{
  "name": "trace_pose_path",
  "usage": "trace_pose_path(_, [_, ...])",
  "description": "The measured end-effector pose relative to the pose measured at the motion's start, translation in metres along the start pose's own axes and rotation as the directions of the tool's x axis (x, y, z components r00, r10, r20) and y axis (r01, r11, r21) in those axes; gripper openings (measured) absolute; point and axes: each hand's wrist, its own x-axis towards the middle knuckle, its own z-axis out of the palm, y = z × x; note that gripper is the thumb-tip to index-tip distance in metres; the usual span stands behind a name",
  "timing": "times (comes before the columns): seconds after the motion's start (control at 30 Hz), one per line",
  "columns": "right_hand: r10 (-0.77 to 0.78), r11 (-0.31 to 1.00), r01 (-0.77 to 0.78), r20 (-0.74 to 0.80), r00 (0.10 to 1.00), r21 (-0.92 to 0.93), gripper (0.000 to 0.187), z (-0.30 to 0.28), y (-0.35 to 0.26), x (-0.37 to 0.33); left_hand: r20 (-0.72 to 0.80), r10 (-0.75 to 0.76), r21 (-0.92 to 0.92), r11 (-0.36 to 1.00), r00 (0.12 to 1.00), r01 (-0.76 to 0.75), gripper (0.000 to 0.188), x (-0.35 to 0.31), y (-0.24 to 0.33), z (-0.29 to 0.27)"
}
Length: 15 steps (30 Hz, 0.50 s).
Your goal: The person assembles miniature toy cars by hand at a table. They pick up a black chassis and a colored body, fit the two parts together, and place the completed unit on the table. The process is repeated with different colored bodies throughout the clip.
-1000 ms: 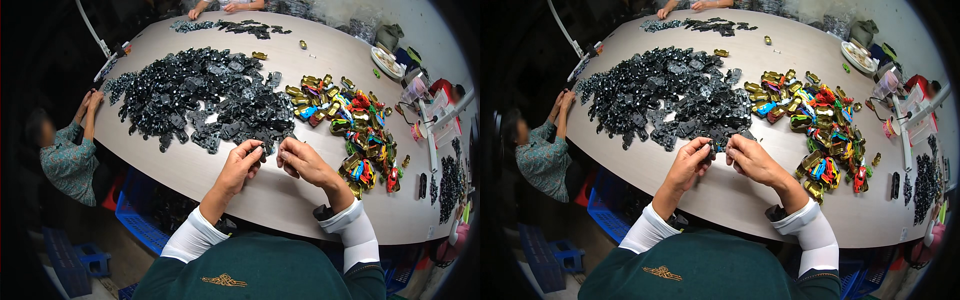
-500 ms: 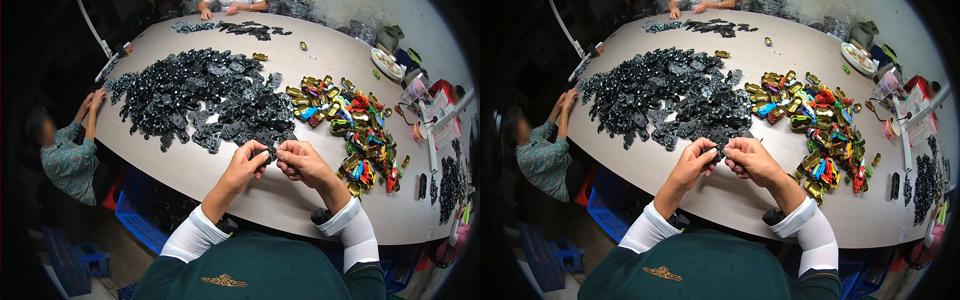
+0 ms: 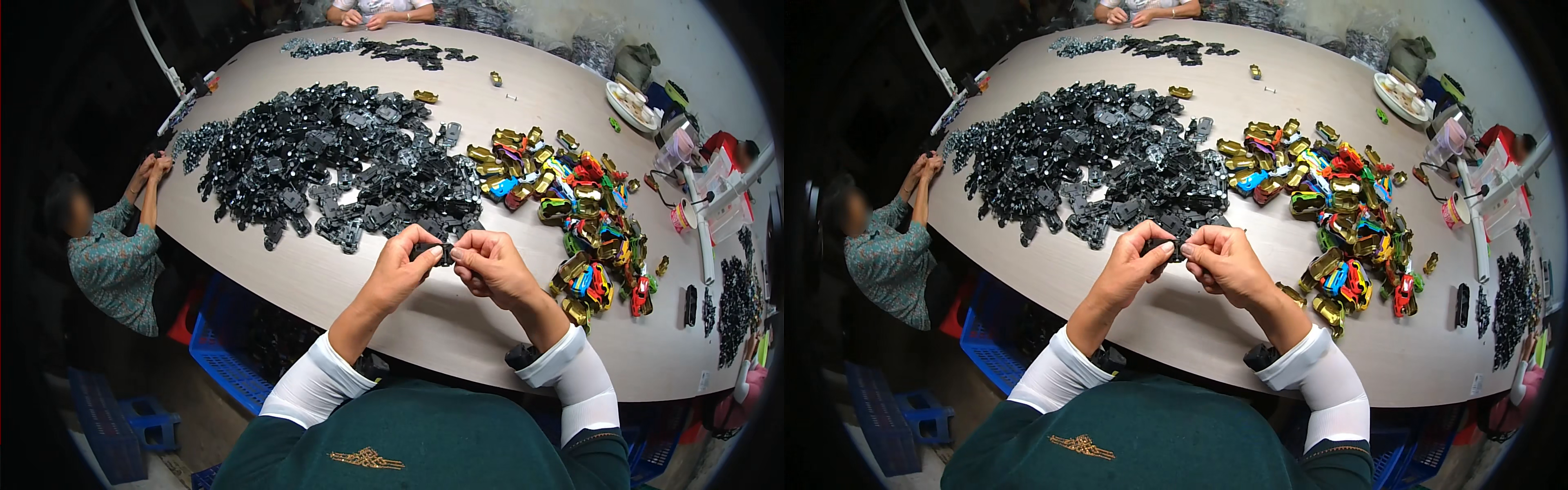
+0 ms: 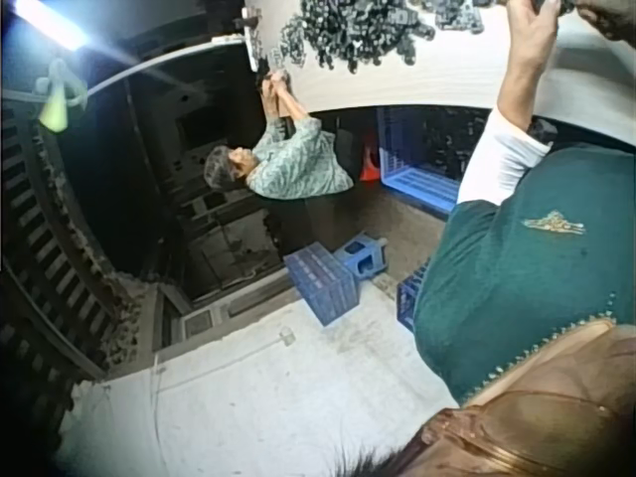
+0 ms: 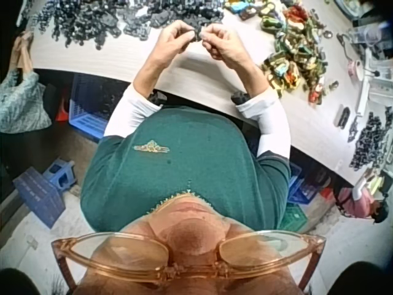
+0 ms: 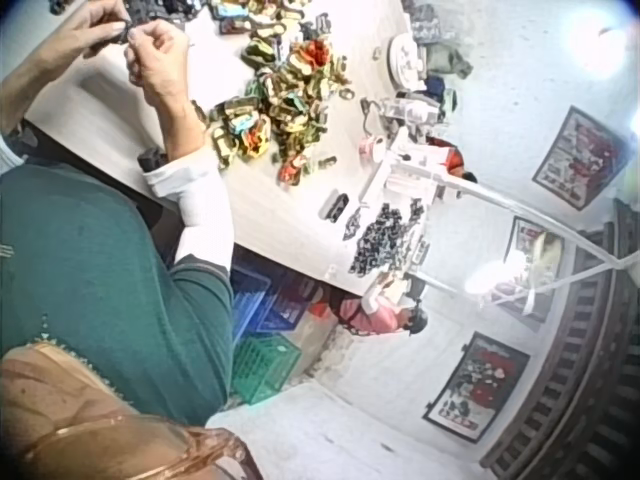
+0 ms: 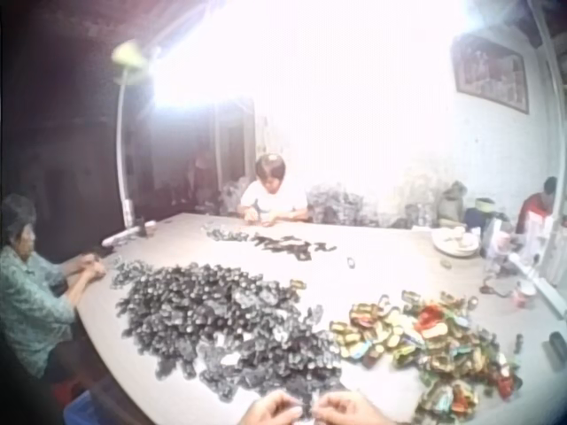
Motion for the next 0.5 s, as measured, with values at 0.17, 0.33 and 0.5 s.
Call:
trace_pose_path(0.17, [-0.110, 0.972, 0.094, -0.067, 0.992, -0.215, 0.014, -0.002, 0.011, 0.006, -0.071, 0.199, 0.403, 0.902, 0.977, -0.154, 0.008, 0.005, -0.004, 0.004])
trace_pose_path(0.33, [0.055, 0.996, -0.057, 0.036, 0.998, 0.065, 0.014, -0.009, -0.004, 0.002, -0.045, 0.104, 0.380, 0.922, 0.994, -0.080, 0.010, 0.009, 0.009, 0.002])
trace_pose_path(0.5, [-0.325, 0.840, 0.216, -0.143, 0.935, -0.498, 0.013, -0.002, 0.024, 0.008, -0.220, 0.224, 0.198, 0.963, 0.949, -0.181, 0.018, 0.008, 0.004, 0.015])
